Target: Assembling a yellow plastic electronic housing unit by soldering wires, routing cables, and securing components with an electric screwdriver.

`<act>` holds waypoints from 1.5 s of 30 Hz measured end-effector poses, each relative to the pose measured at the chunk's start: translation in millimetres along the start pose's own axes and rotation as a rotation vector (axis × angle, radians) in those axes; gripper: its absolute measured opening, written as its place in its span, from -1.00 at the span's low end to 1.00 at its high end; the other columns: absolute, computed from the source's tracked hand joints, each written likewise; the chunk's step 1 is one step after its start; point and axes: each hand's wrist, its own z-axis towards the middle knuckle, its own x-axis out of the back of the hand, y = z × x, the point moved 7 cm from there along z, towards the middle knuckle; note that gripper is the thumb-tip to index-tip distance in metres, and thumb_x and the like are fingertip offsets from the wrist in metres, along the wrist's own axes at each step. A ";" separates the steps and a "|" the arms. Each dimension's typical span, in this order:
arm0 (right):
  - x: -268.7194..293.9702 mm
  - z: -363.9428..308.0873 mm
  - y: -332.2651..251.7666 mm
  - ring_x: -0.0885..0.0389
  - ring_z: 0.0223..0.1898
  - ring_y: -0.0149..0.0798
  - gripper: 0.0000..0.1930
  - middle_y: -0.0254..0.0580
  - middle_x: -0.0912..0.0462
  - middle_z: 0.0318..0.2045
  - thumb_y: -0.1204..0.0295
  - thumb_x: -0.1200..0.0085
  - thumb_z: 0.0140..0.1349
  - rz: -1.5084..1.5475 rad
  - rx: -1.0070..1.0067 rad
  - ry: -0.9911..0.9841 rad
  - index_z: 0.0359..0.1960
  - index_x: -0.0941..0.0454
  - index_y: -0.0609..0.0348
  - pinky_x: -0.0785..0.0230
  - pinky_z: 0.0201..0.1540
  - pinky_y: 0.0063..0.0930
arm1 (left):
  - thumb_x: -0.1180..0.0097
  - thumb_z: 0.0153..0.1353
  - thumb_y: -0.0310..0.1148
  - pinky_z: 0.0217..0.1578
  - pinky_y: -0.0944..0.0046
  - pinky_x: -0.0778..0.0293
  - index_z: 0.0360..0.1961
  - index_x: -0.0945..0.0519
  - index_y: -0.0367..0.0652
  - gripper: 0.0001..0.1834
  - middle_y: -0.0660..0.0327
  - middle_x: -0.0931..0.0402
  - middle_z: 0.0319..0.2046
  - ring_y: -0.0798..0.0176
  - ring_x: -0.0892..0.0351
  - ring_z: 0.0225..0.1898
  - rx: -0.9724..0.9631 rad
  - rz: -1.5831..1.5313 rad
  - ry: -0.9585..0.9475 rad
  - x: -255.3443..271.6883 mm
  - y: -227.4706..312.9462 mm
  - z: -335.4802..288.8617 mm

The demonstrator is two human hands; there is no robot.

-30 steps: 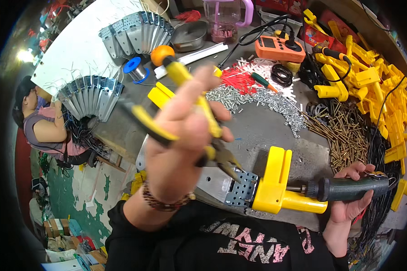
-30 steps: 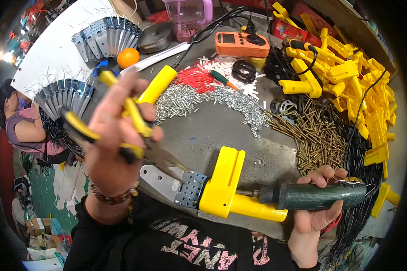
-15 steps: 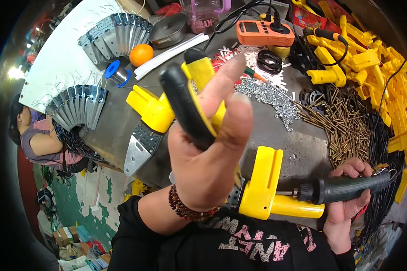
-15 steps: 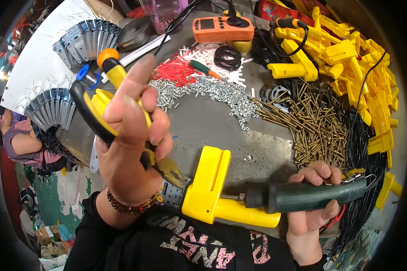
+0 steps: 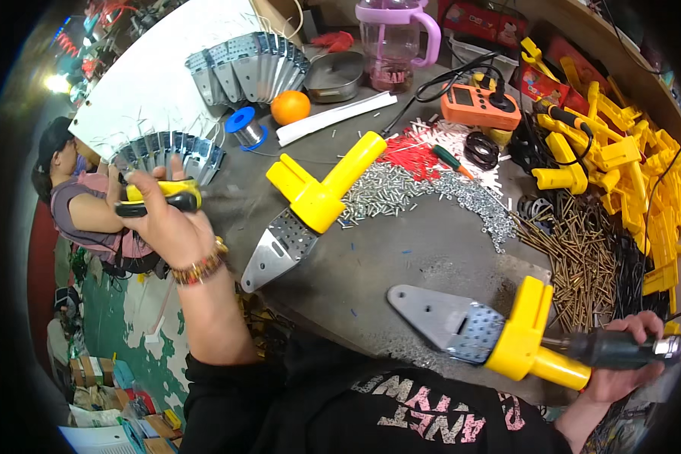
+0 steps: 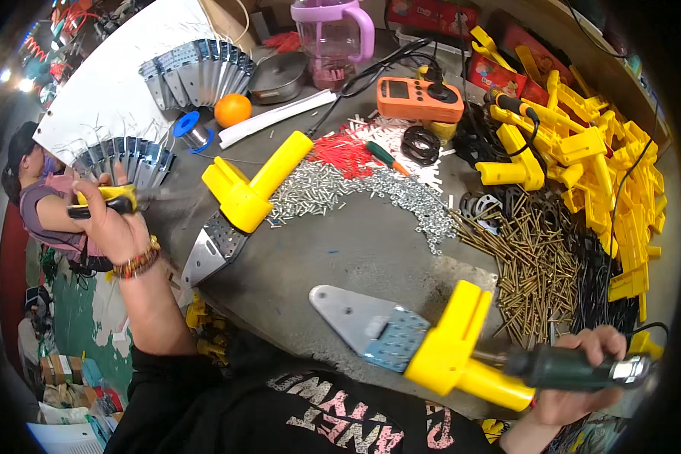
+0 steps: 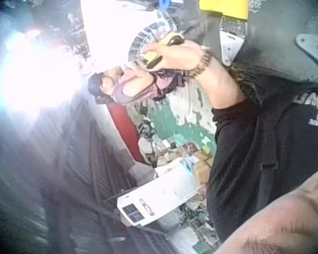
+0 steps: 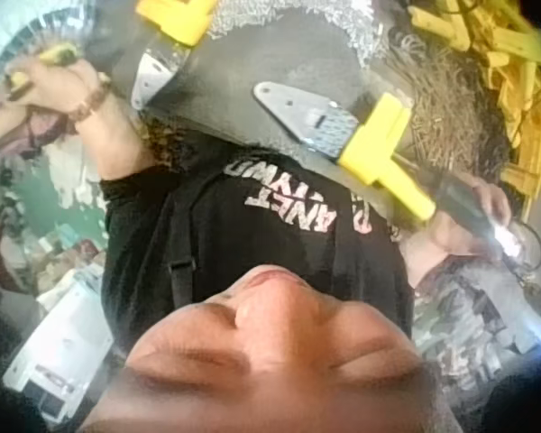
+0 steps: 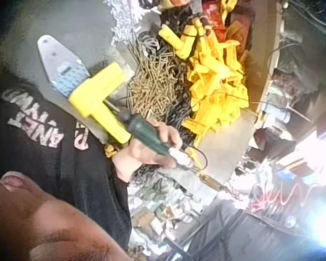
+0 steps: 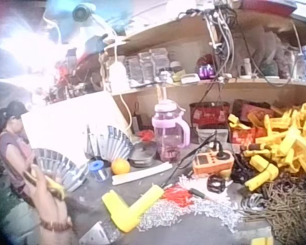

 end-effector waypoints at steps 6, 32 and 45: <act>42.9 9.3 -66.8 -0.38 -0.02 -0.30 -0.55 -0.31 -0.39 -0.04 0.24 -0.08 0.34 -0.168 0.066 0.190 0.17 -0.29 0.13 -0.15 0.22 -0.21 | -0.11 0.33 -0.22 0.16 0.17 -0.26 0.13 -0.37 -0.31 -0.53 -0.04 -0.38 0.08 0.04 -0.35 0.11 0.044 1.059 -0.231 124.0 -46.6 6.1; 0.4 -29.2 93.2 -0.52 -0.07 -0.02 -0.68 -0.15 -0.60 -0.03 0.55 -0.27 -0.05 -2.021 0.077 -0.514 -0.19 -0.61 0.05 -0.31 -0.03 -0.19 | 0.16 0.39 -0.39 0.08 0.16 -0.46 0.15 -0.43 -0.38 -0.61 -0.11 -0.42 0.11 0.07 -0.47 0.11 -0.100 -0.323 -0.805 -205.9 82.2 -37.6; 17.9 -42.0 97.0 -0.37 0.18 -0.04 -0.72 0.05 -0.42 0.12 0.55 -0.04 0.27 -1.816 -0.131 -0.402 0.01 -0.35 0.22 -0.14 0.26 -0.26 | -0.13 0.25 -0.24 -0.66 0.28 -0.17 -0.71 -0.39 -0.06 -0.60 0.27 -0.30 -0.77 0.30 -0.27 -0.75 0.341 0.666 0.110 299.7 89.4 72.7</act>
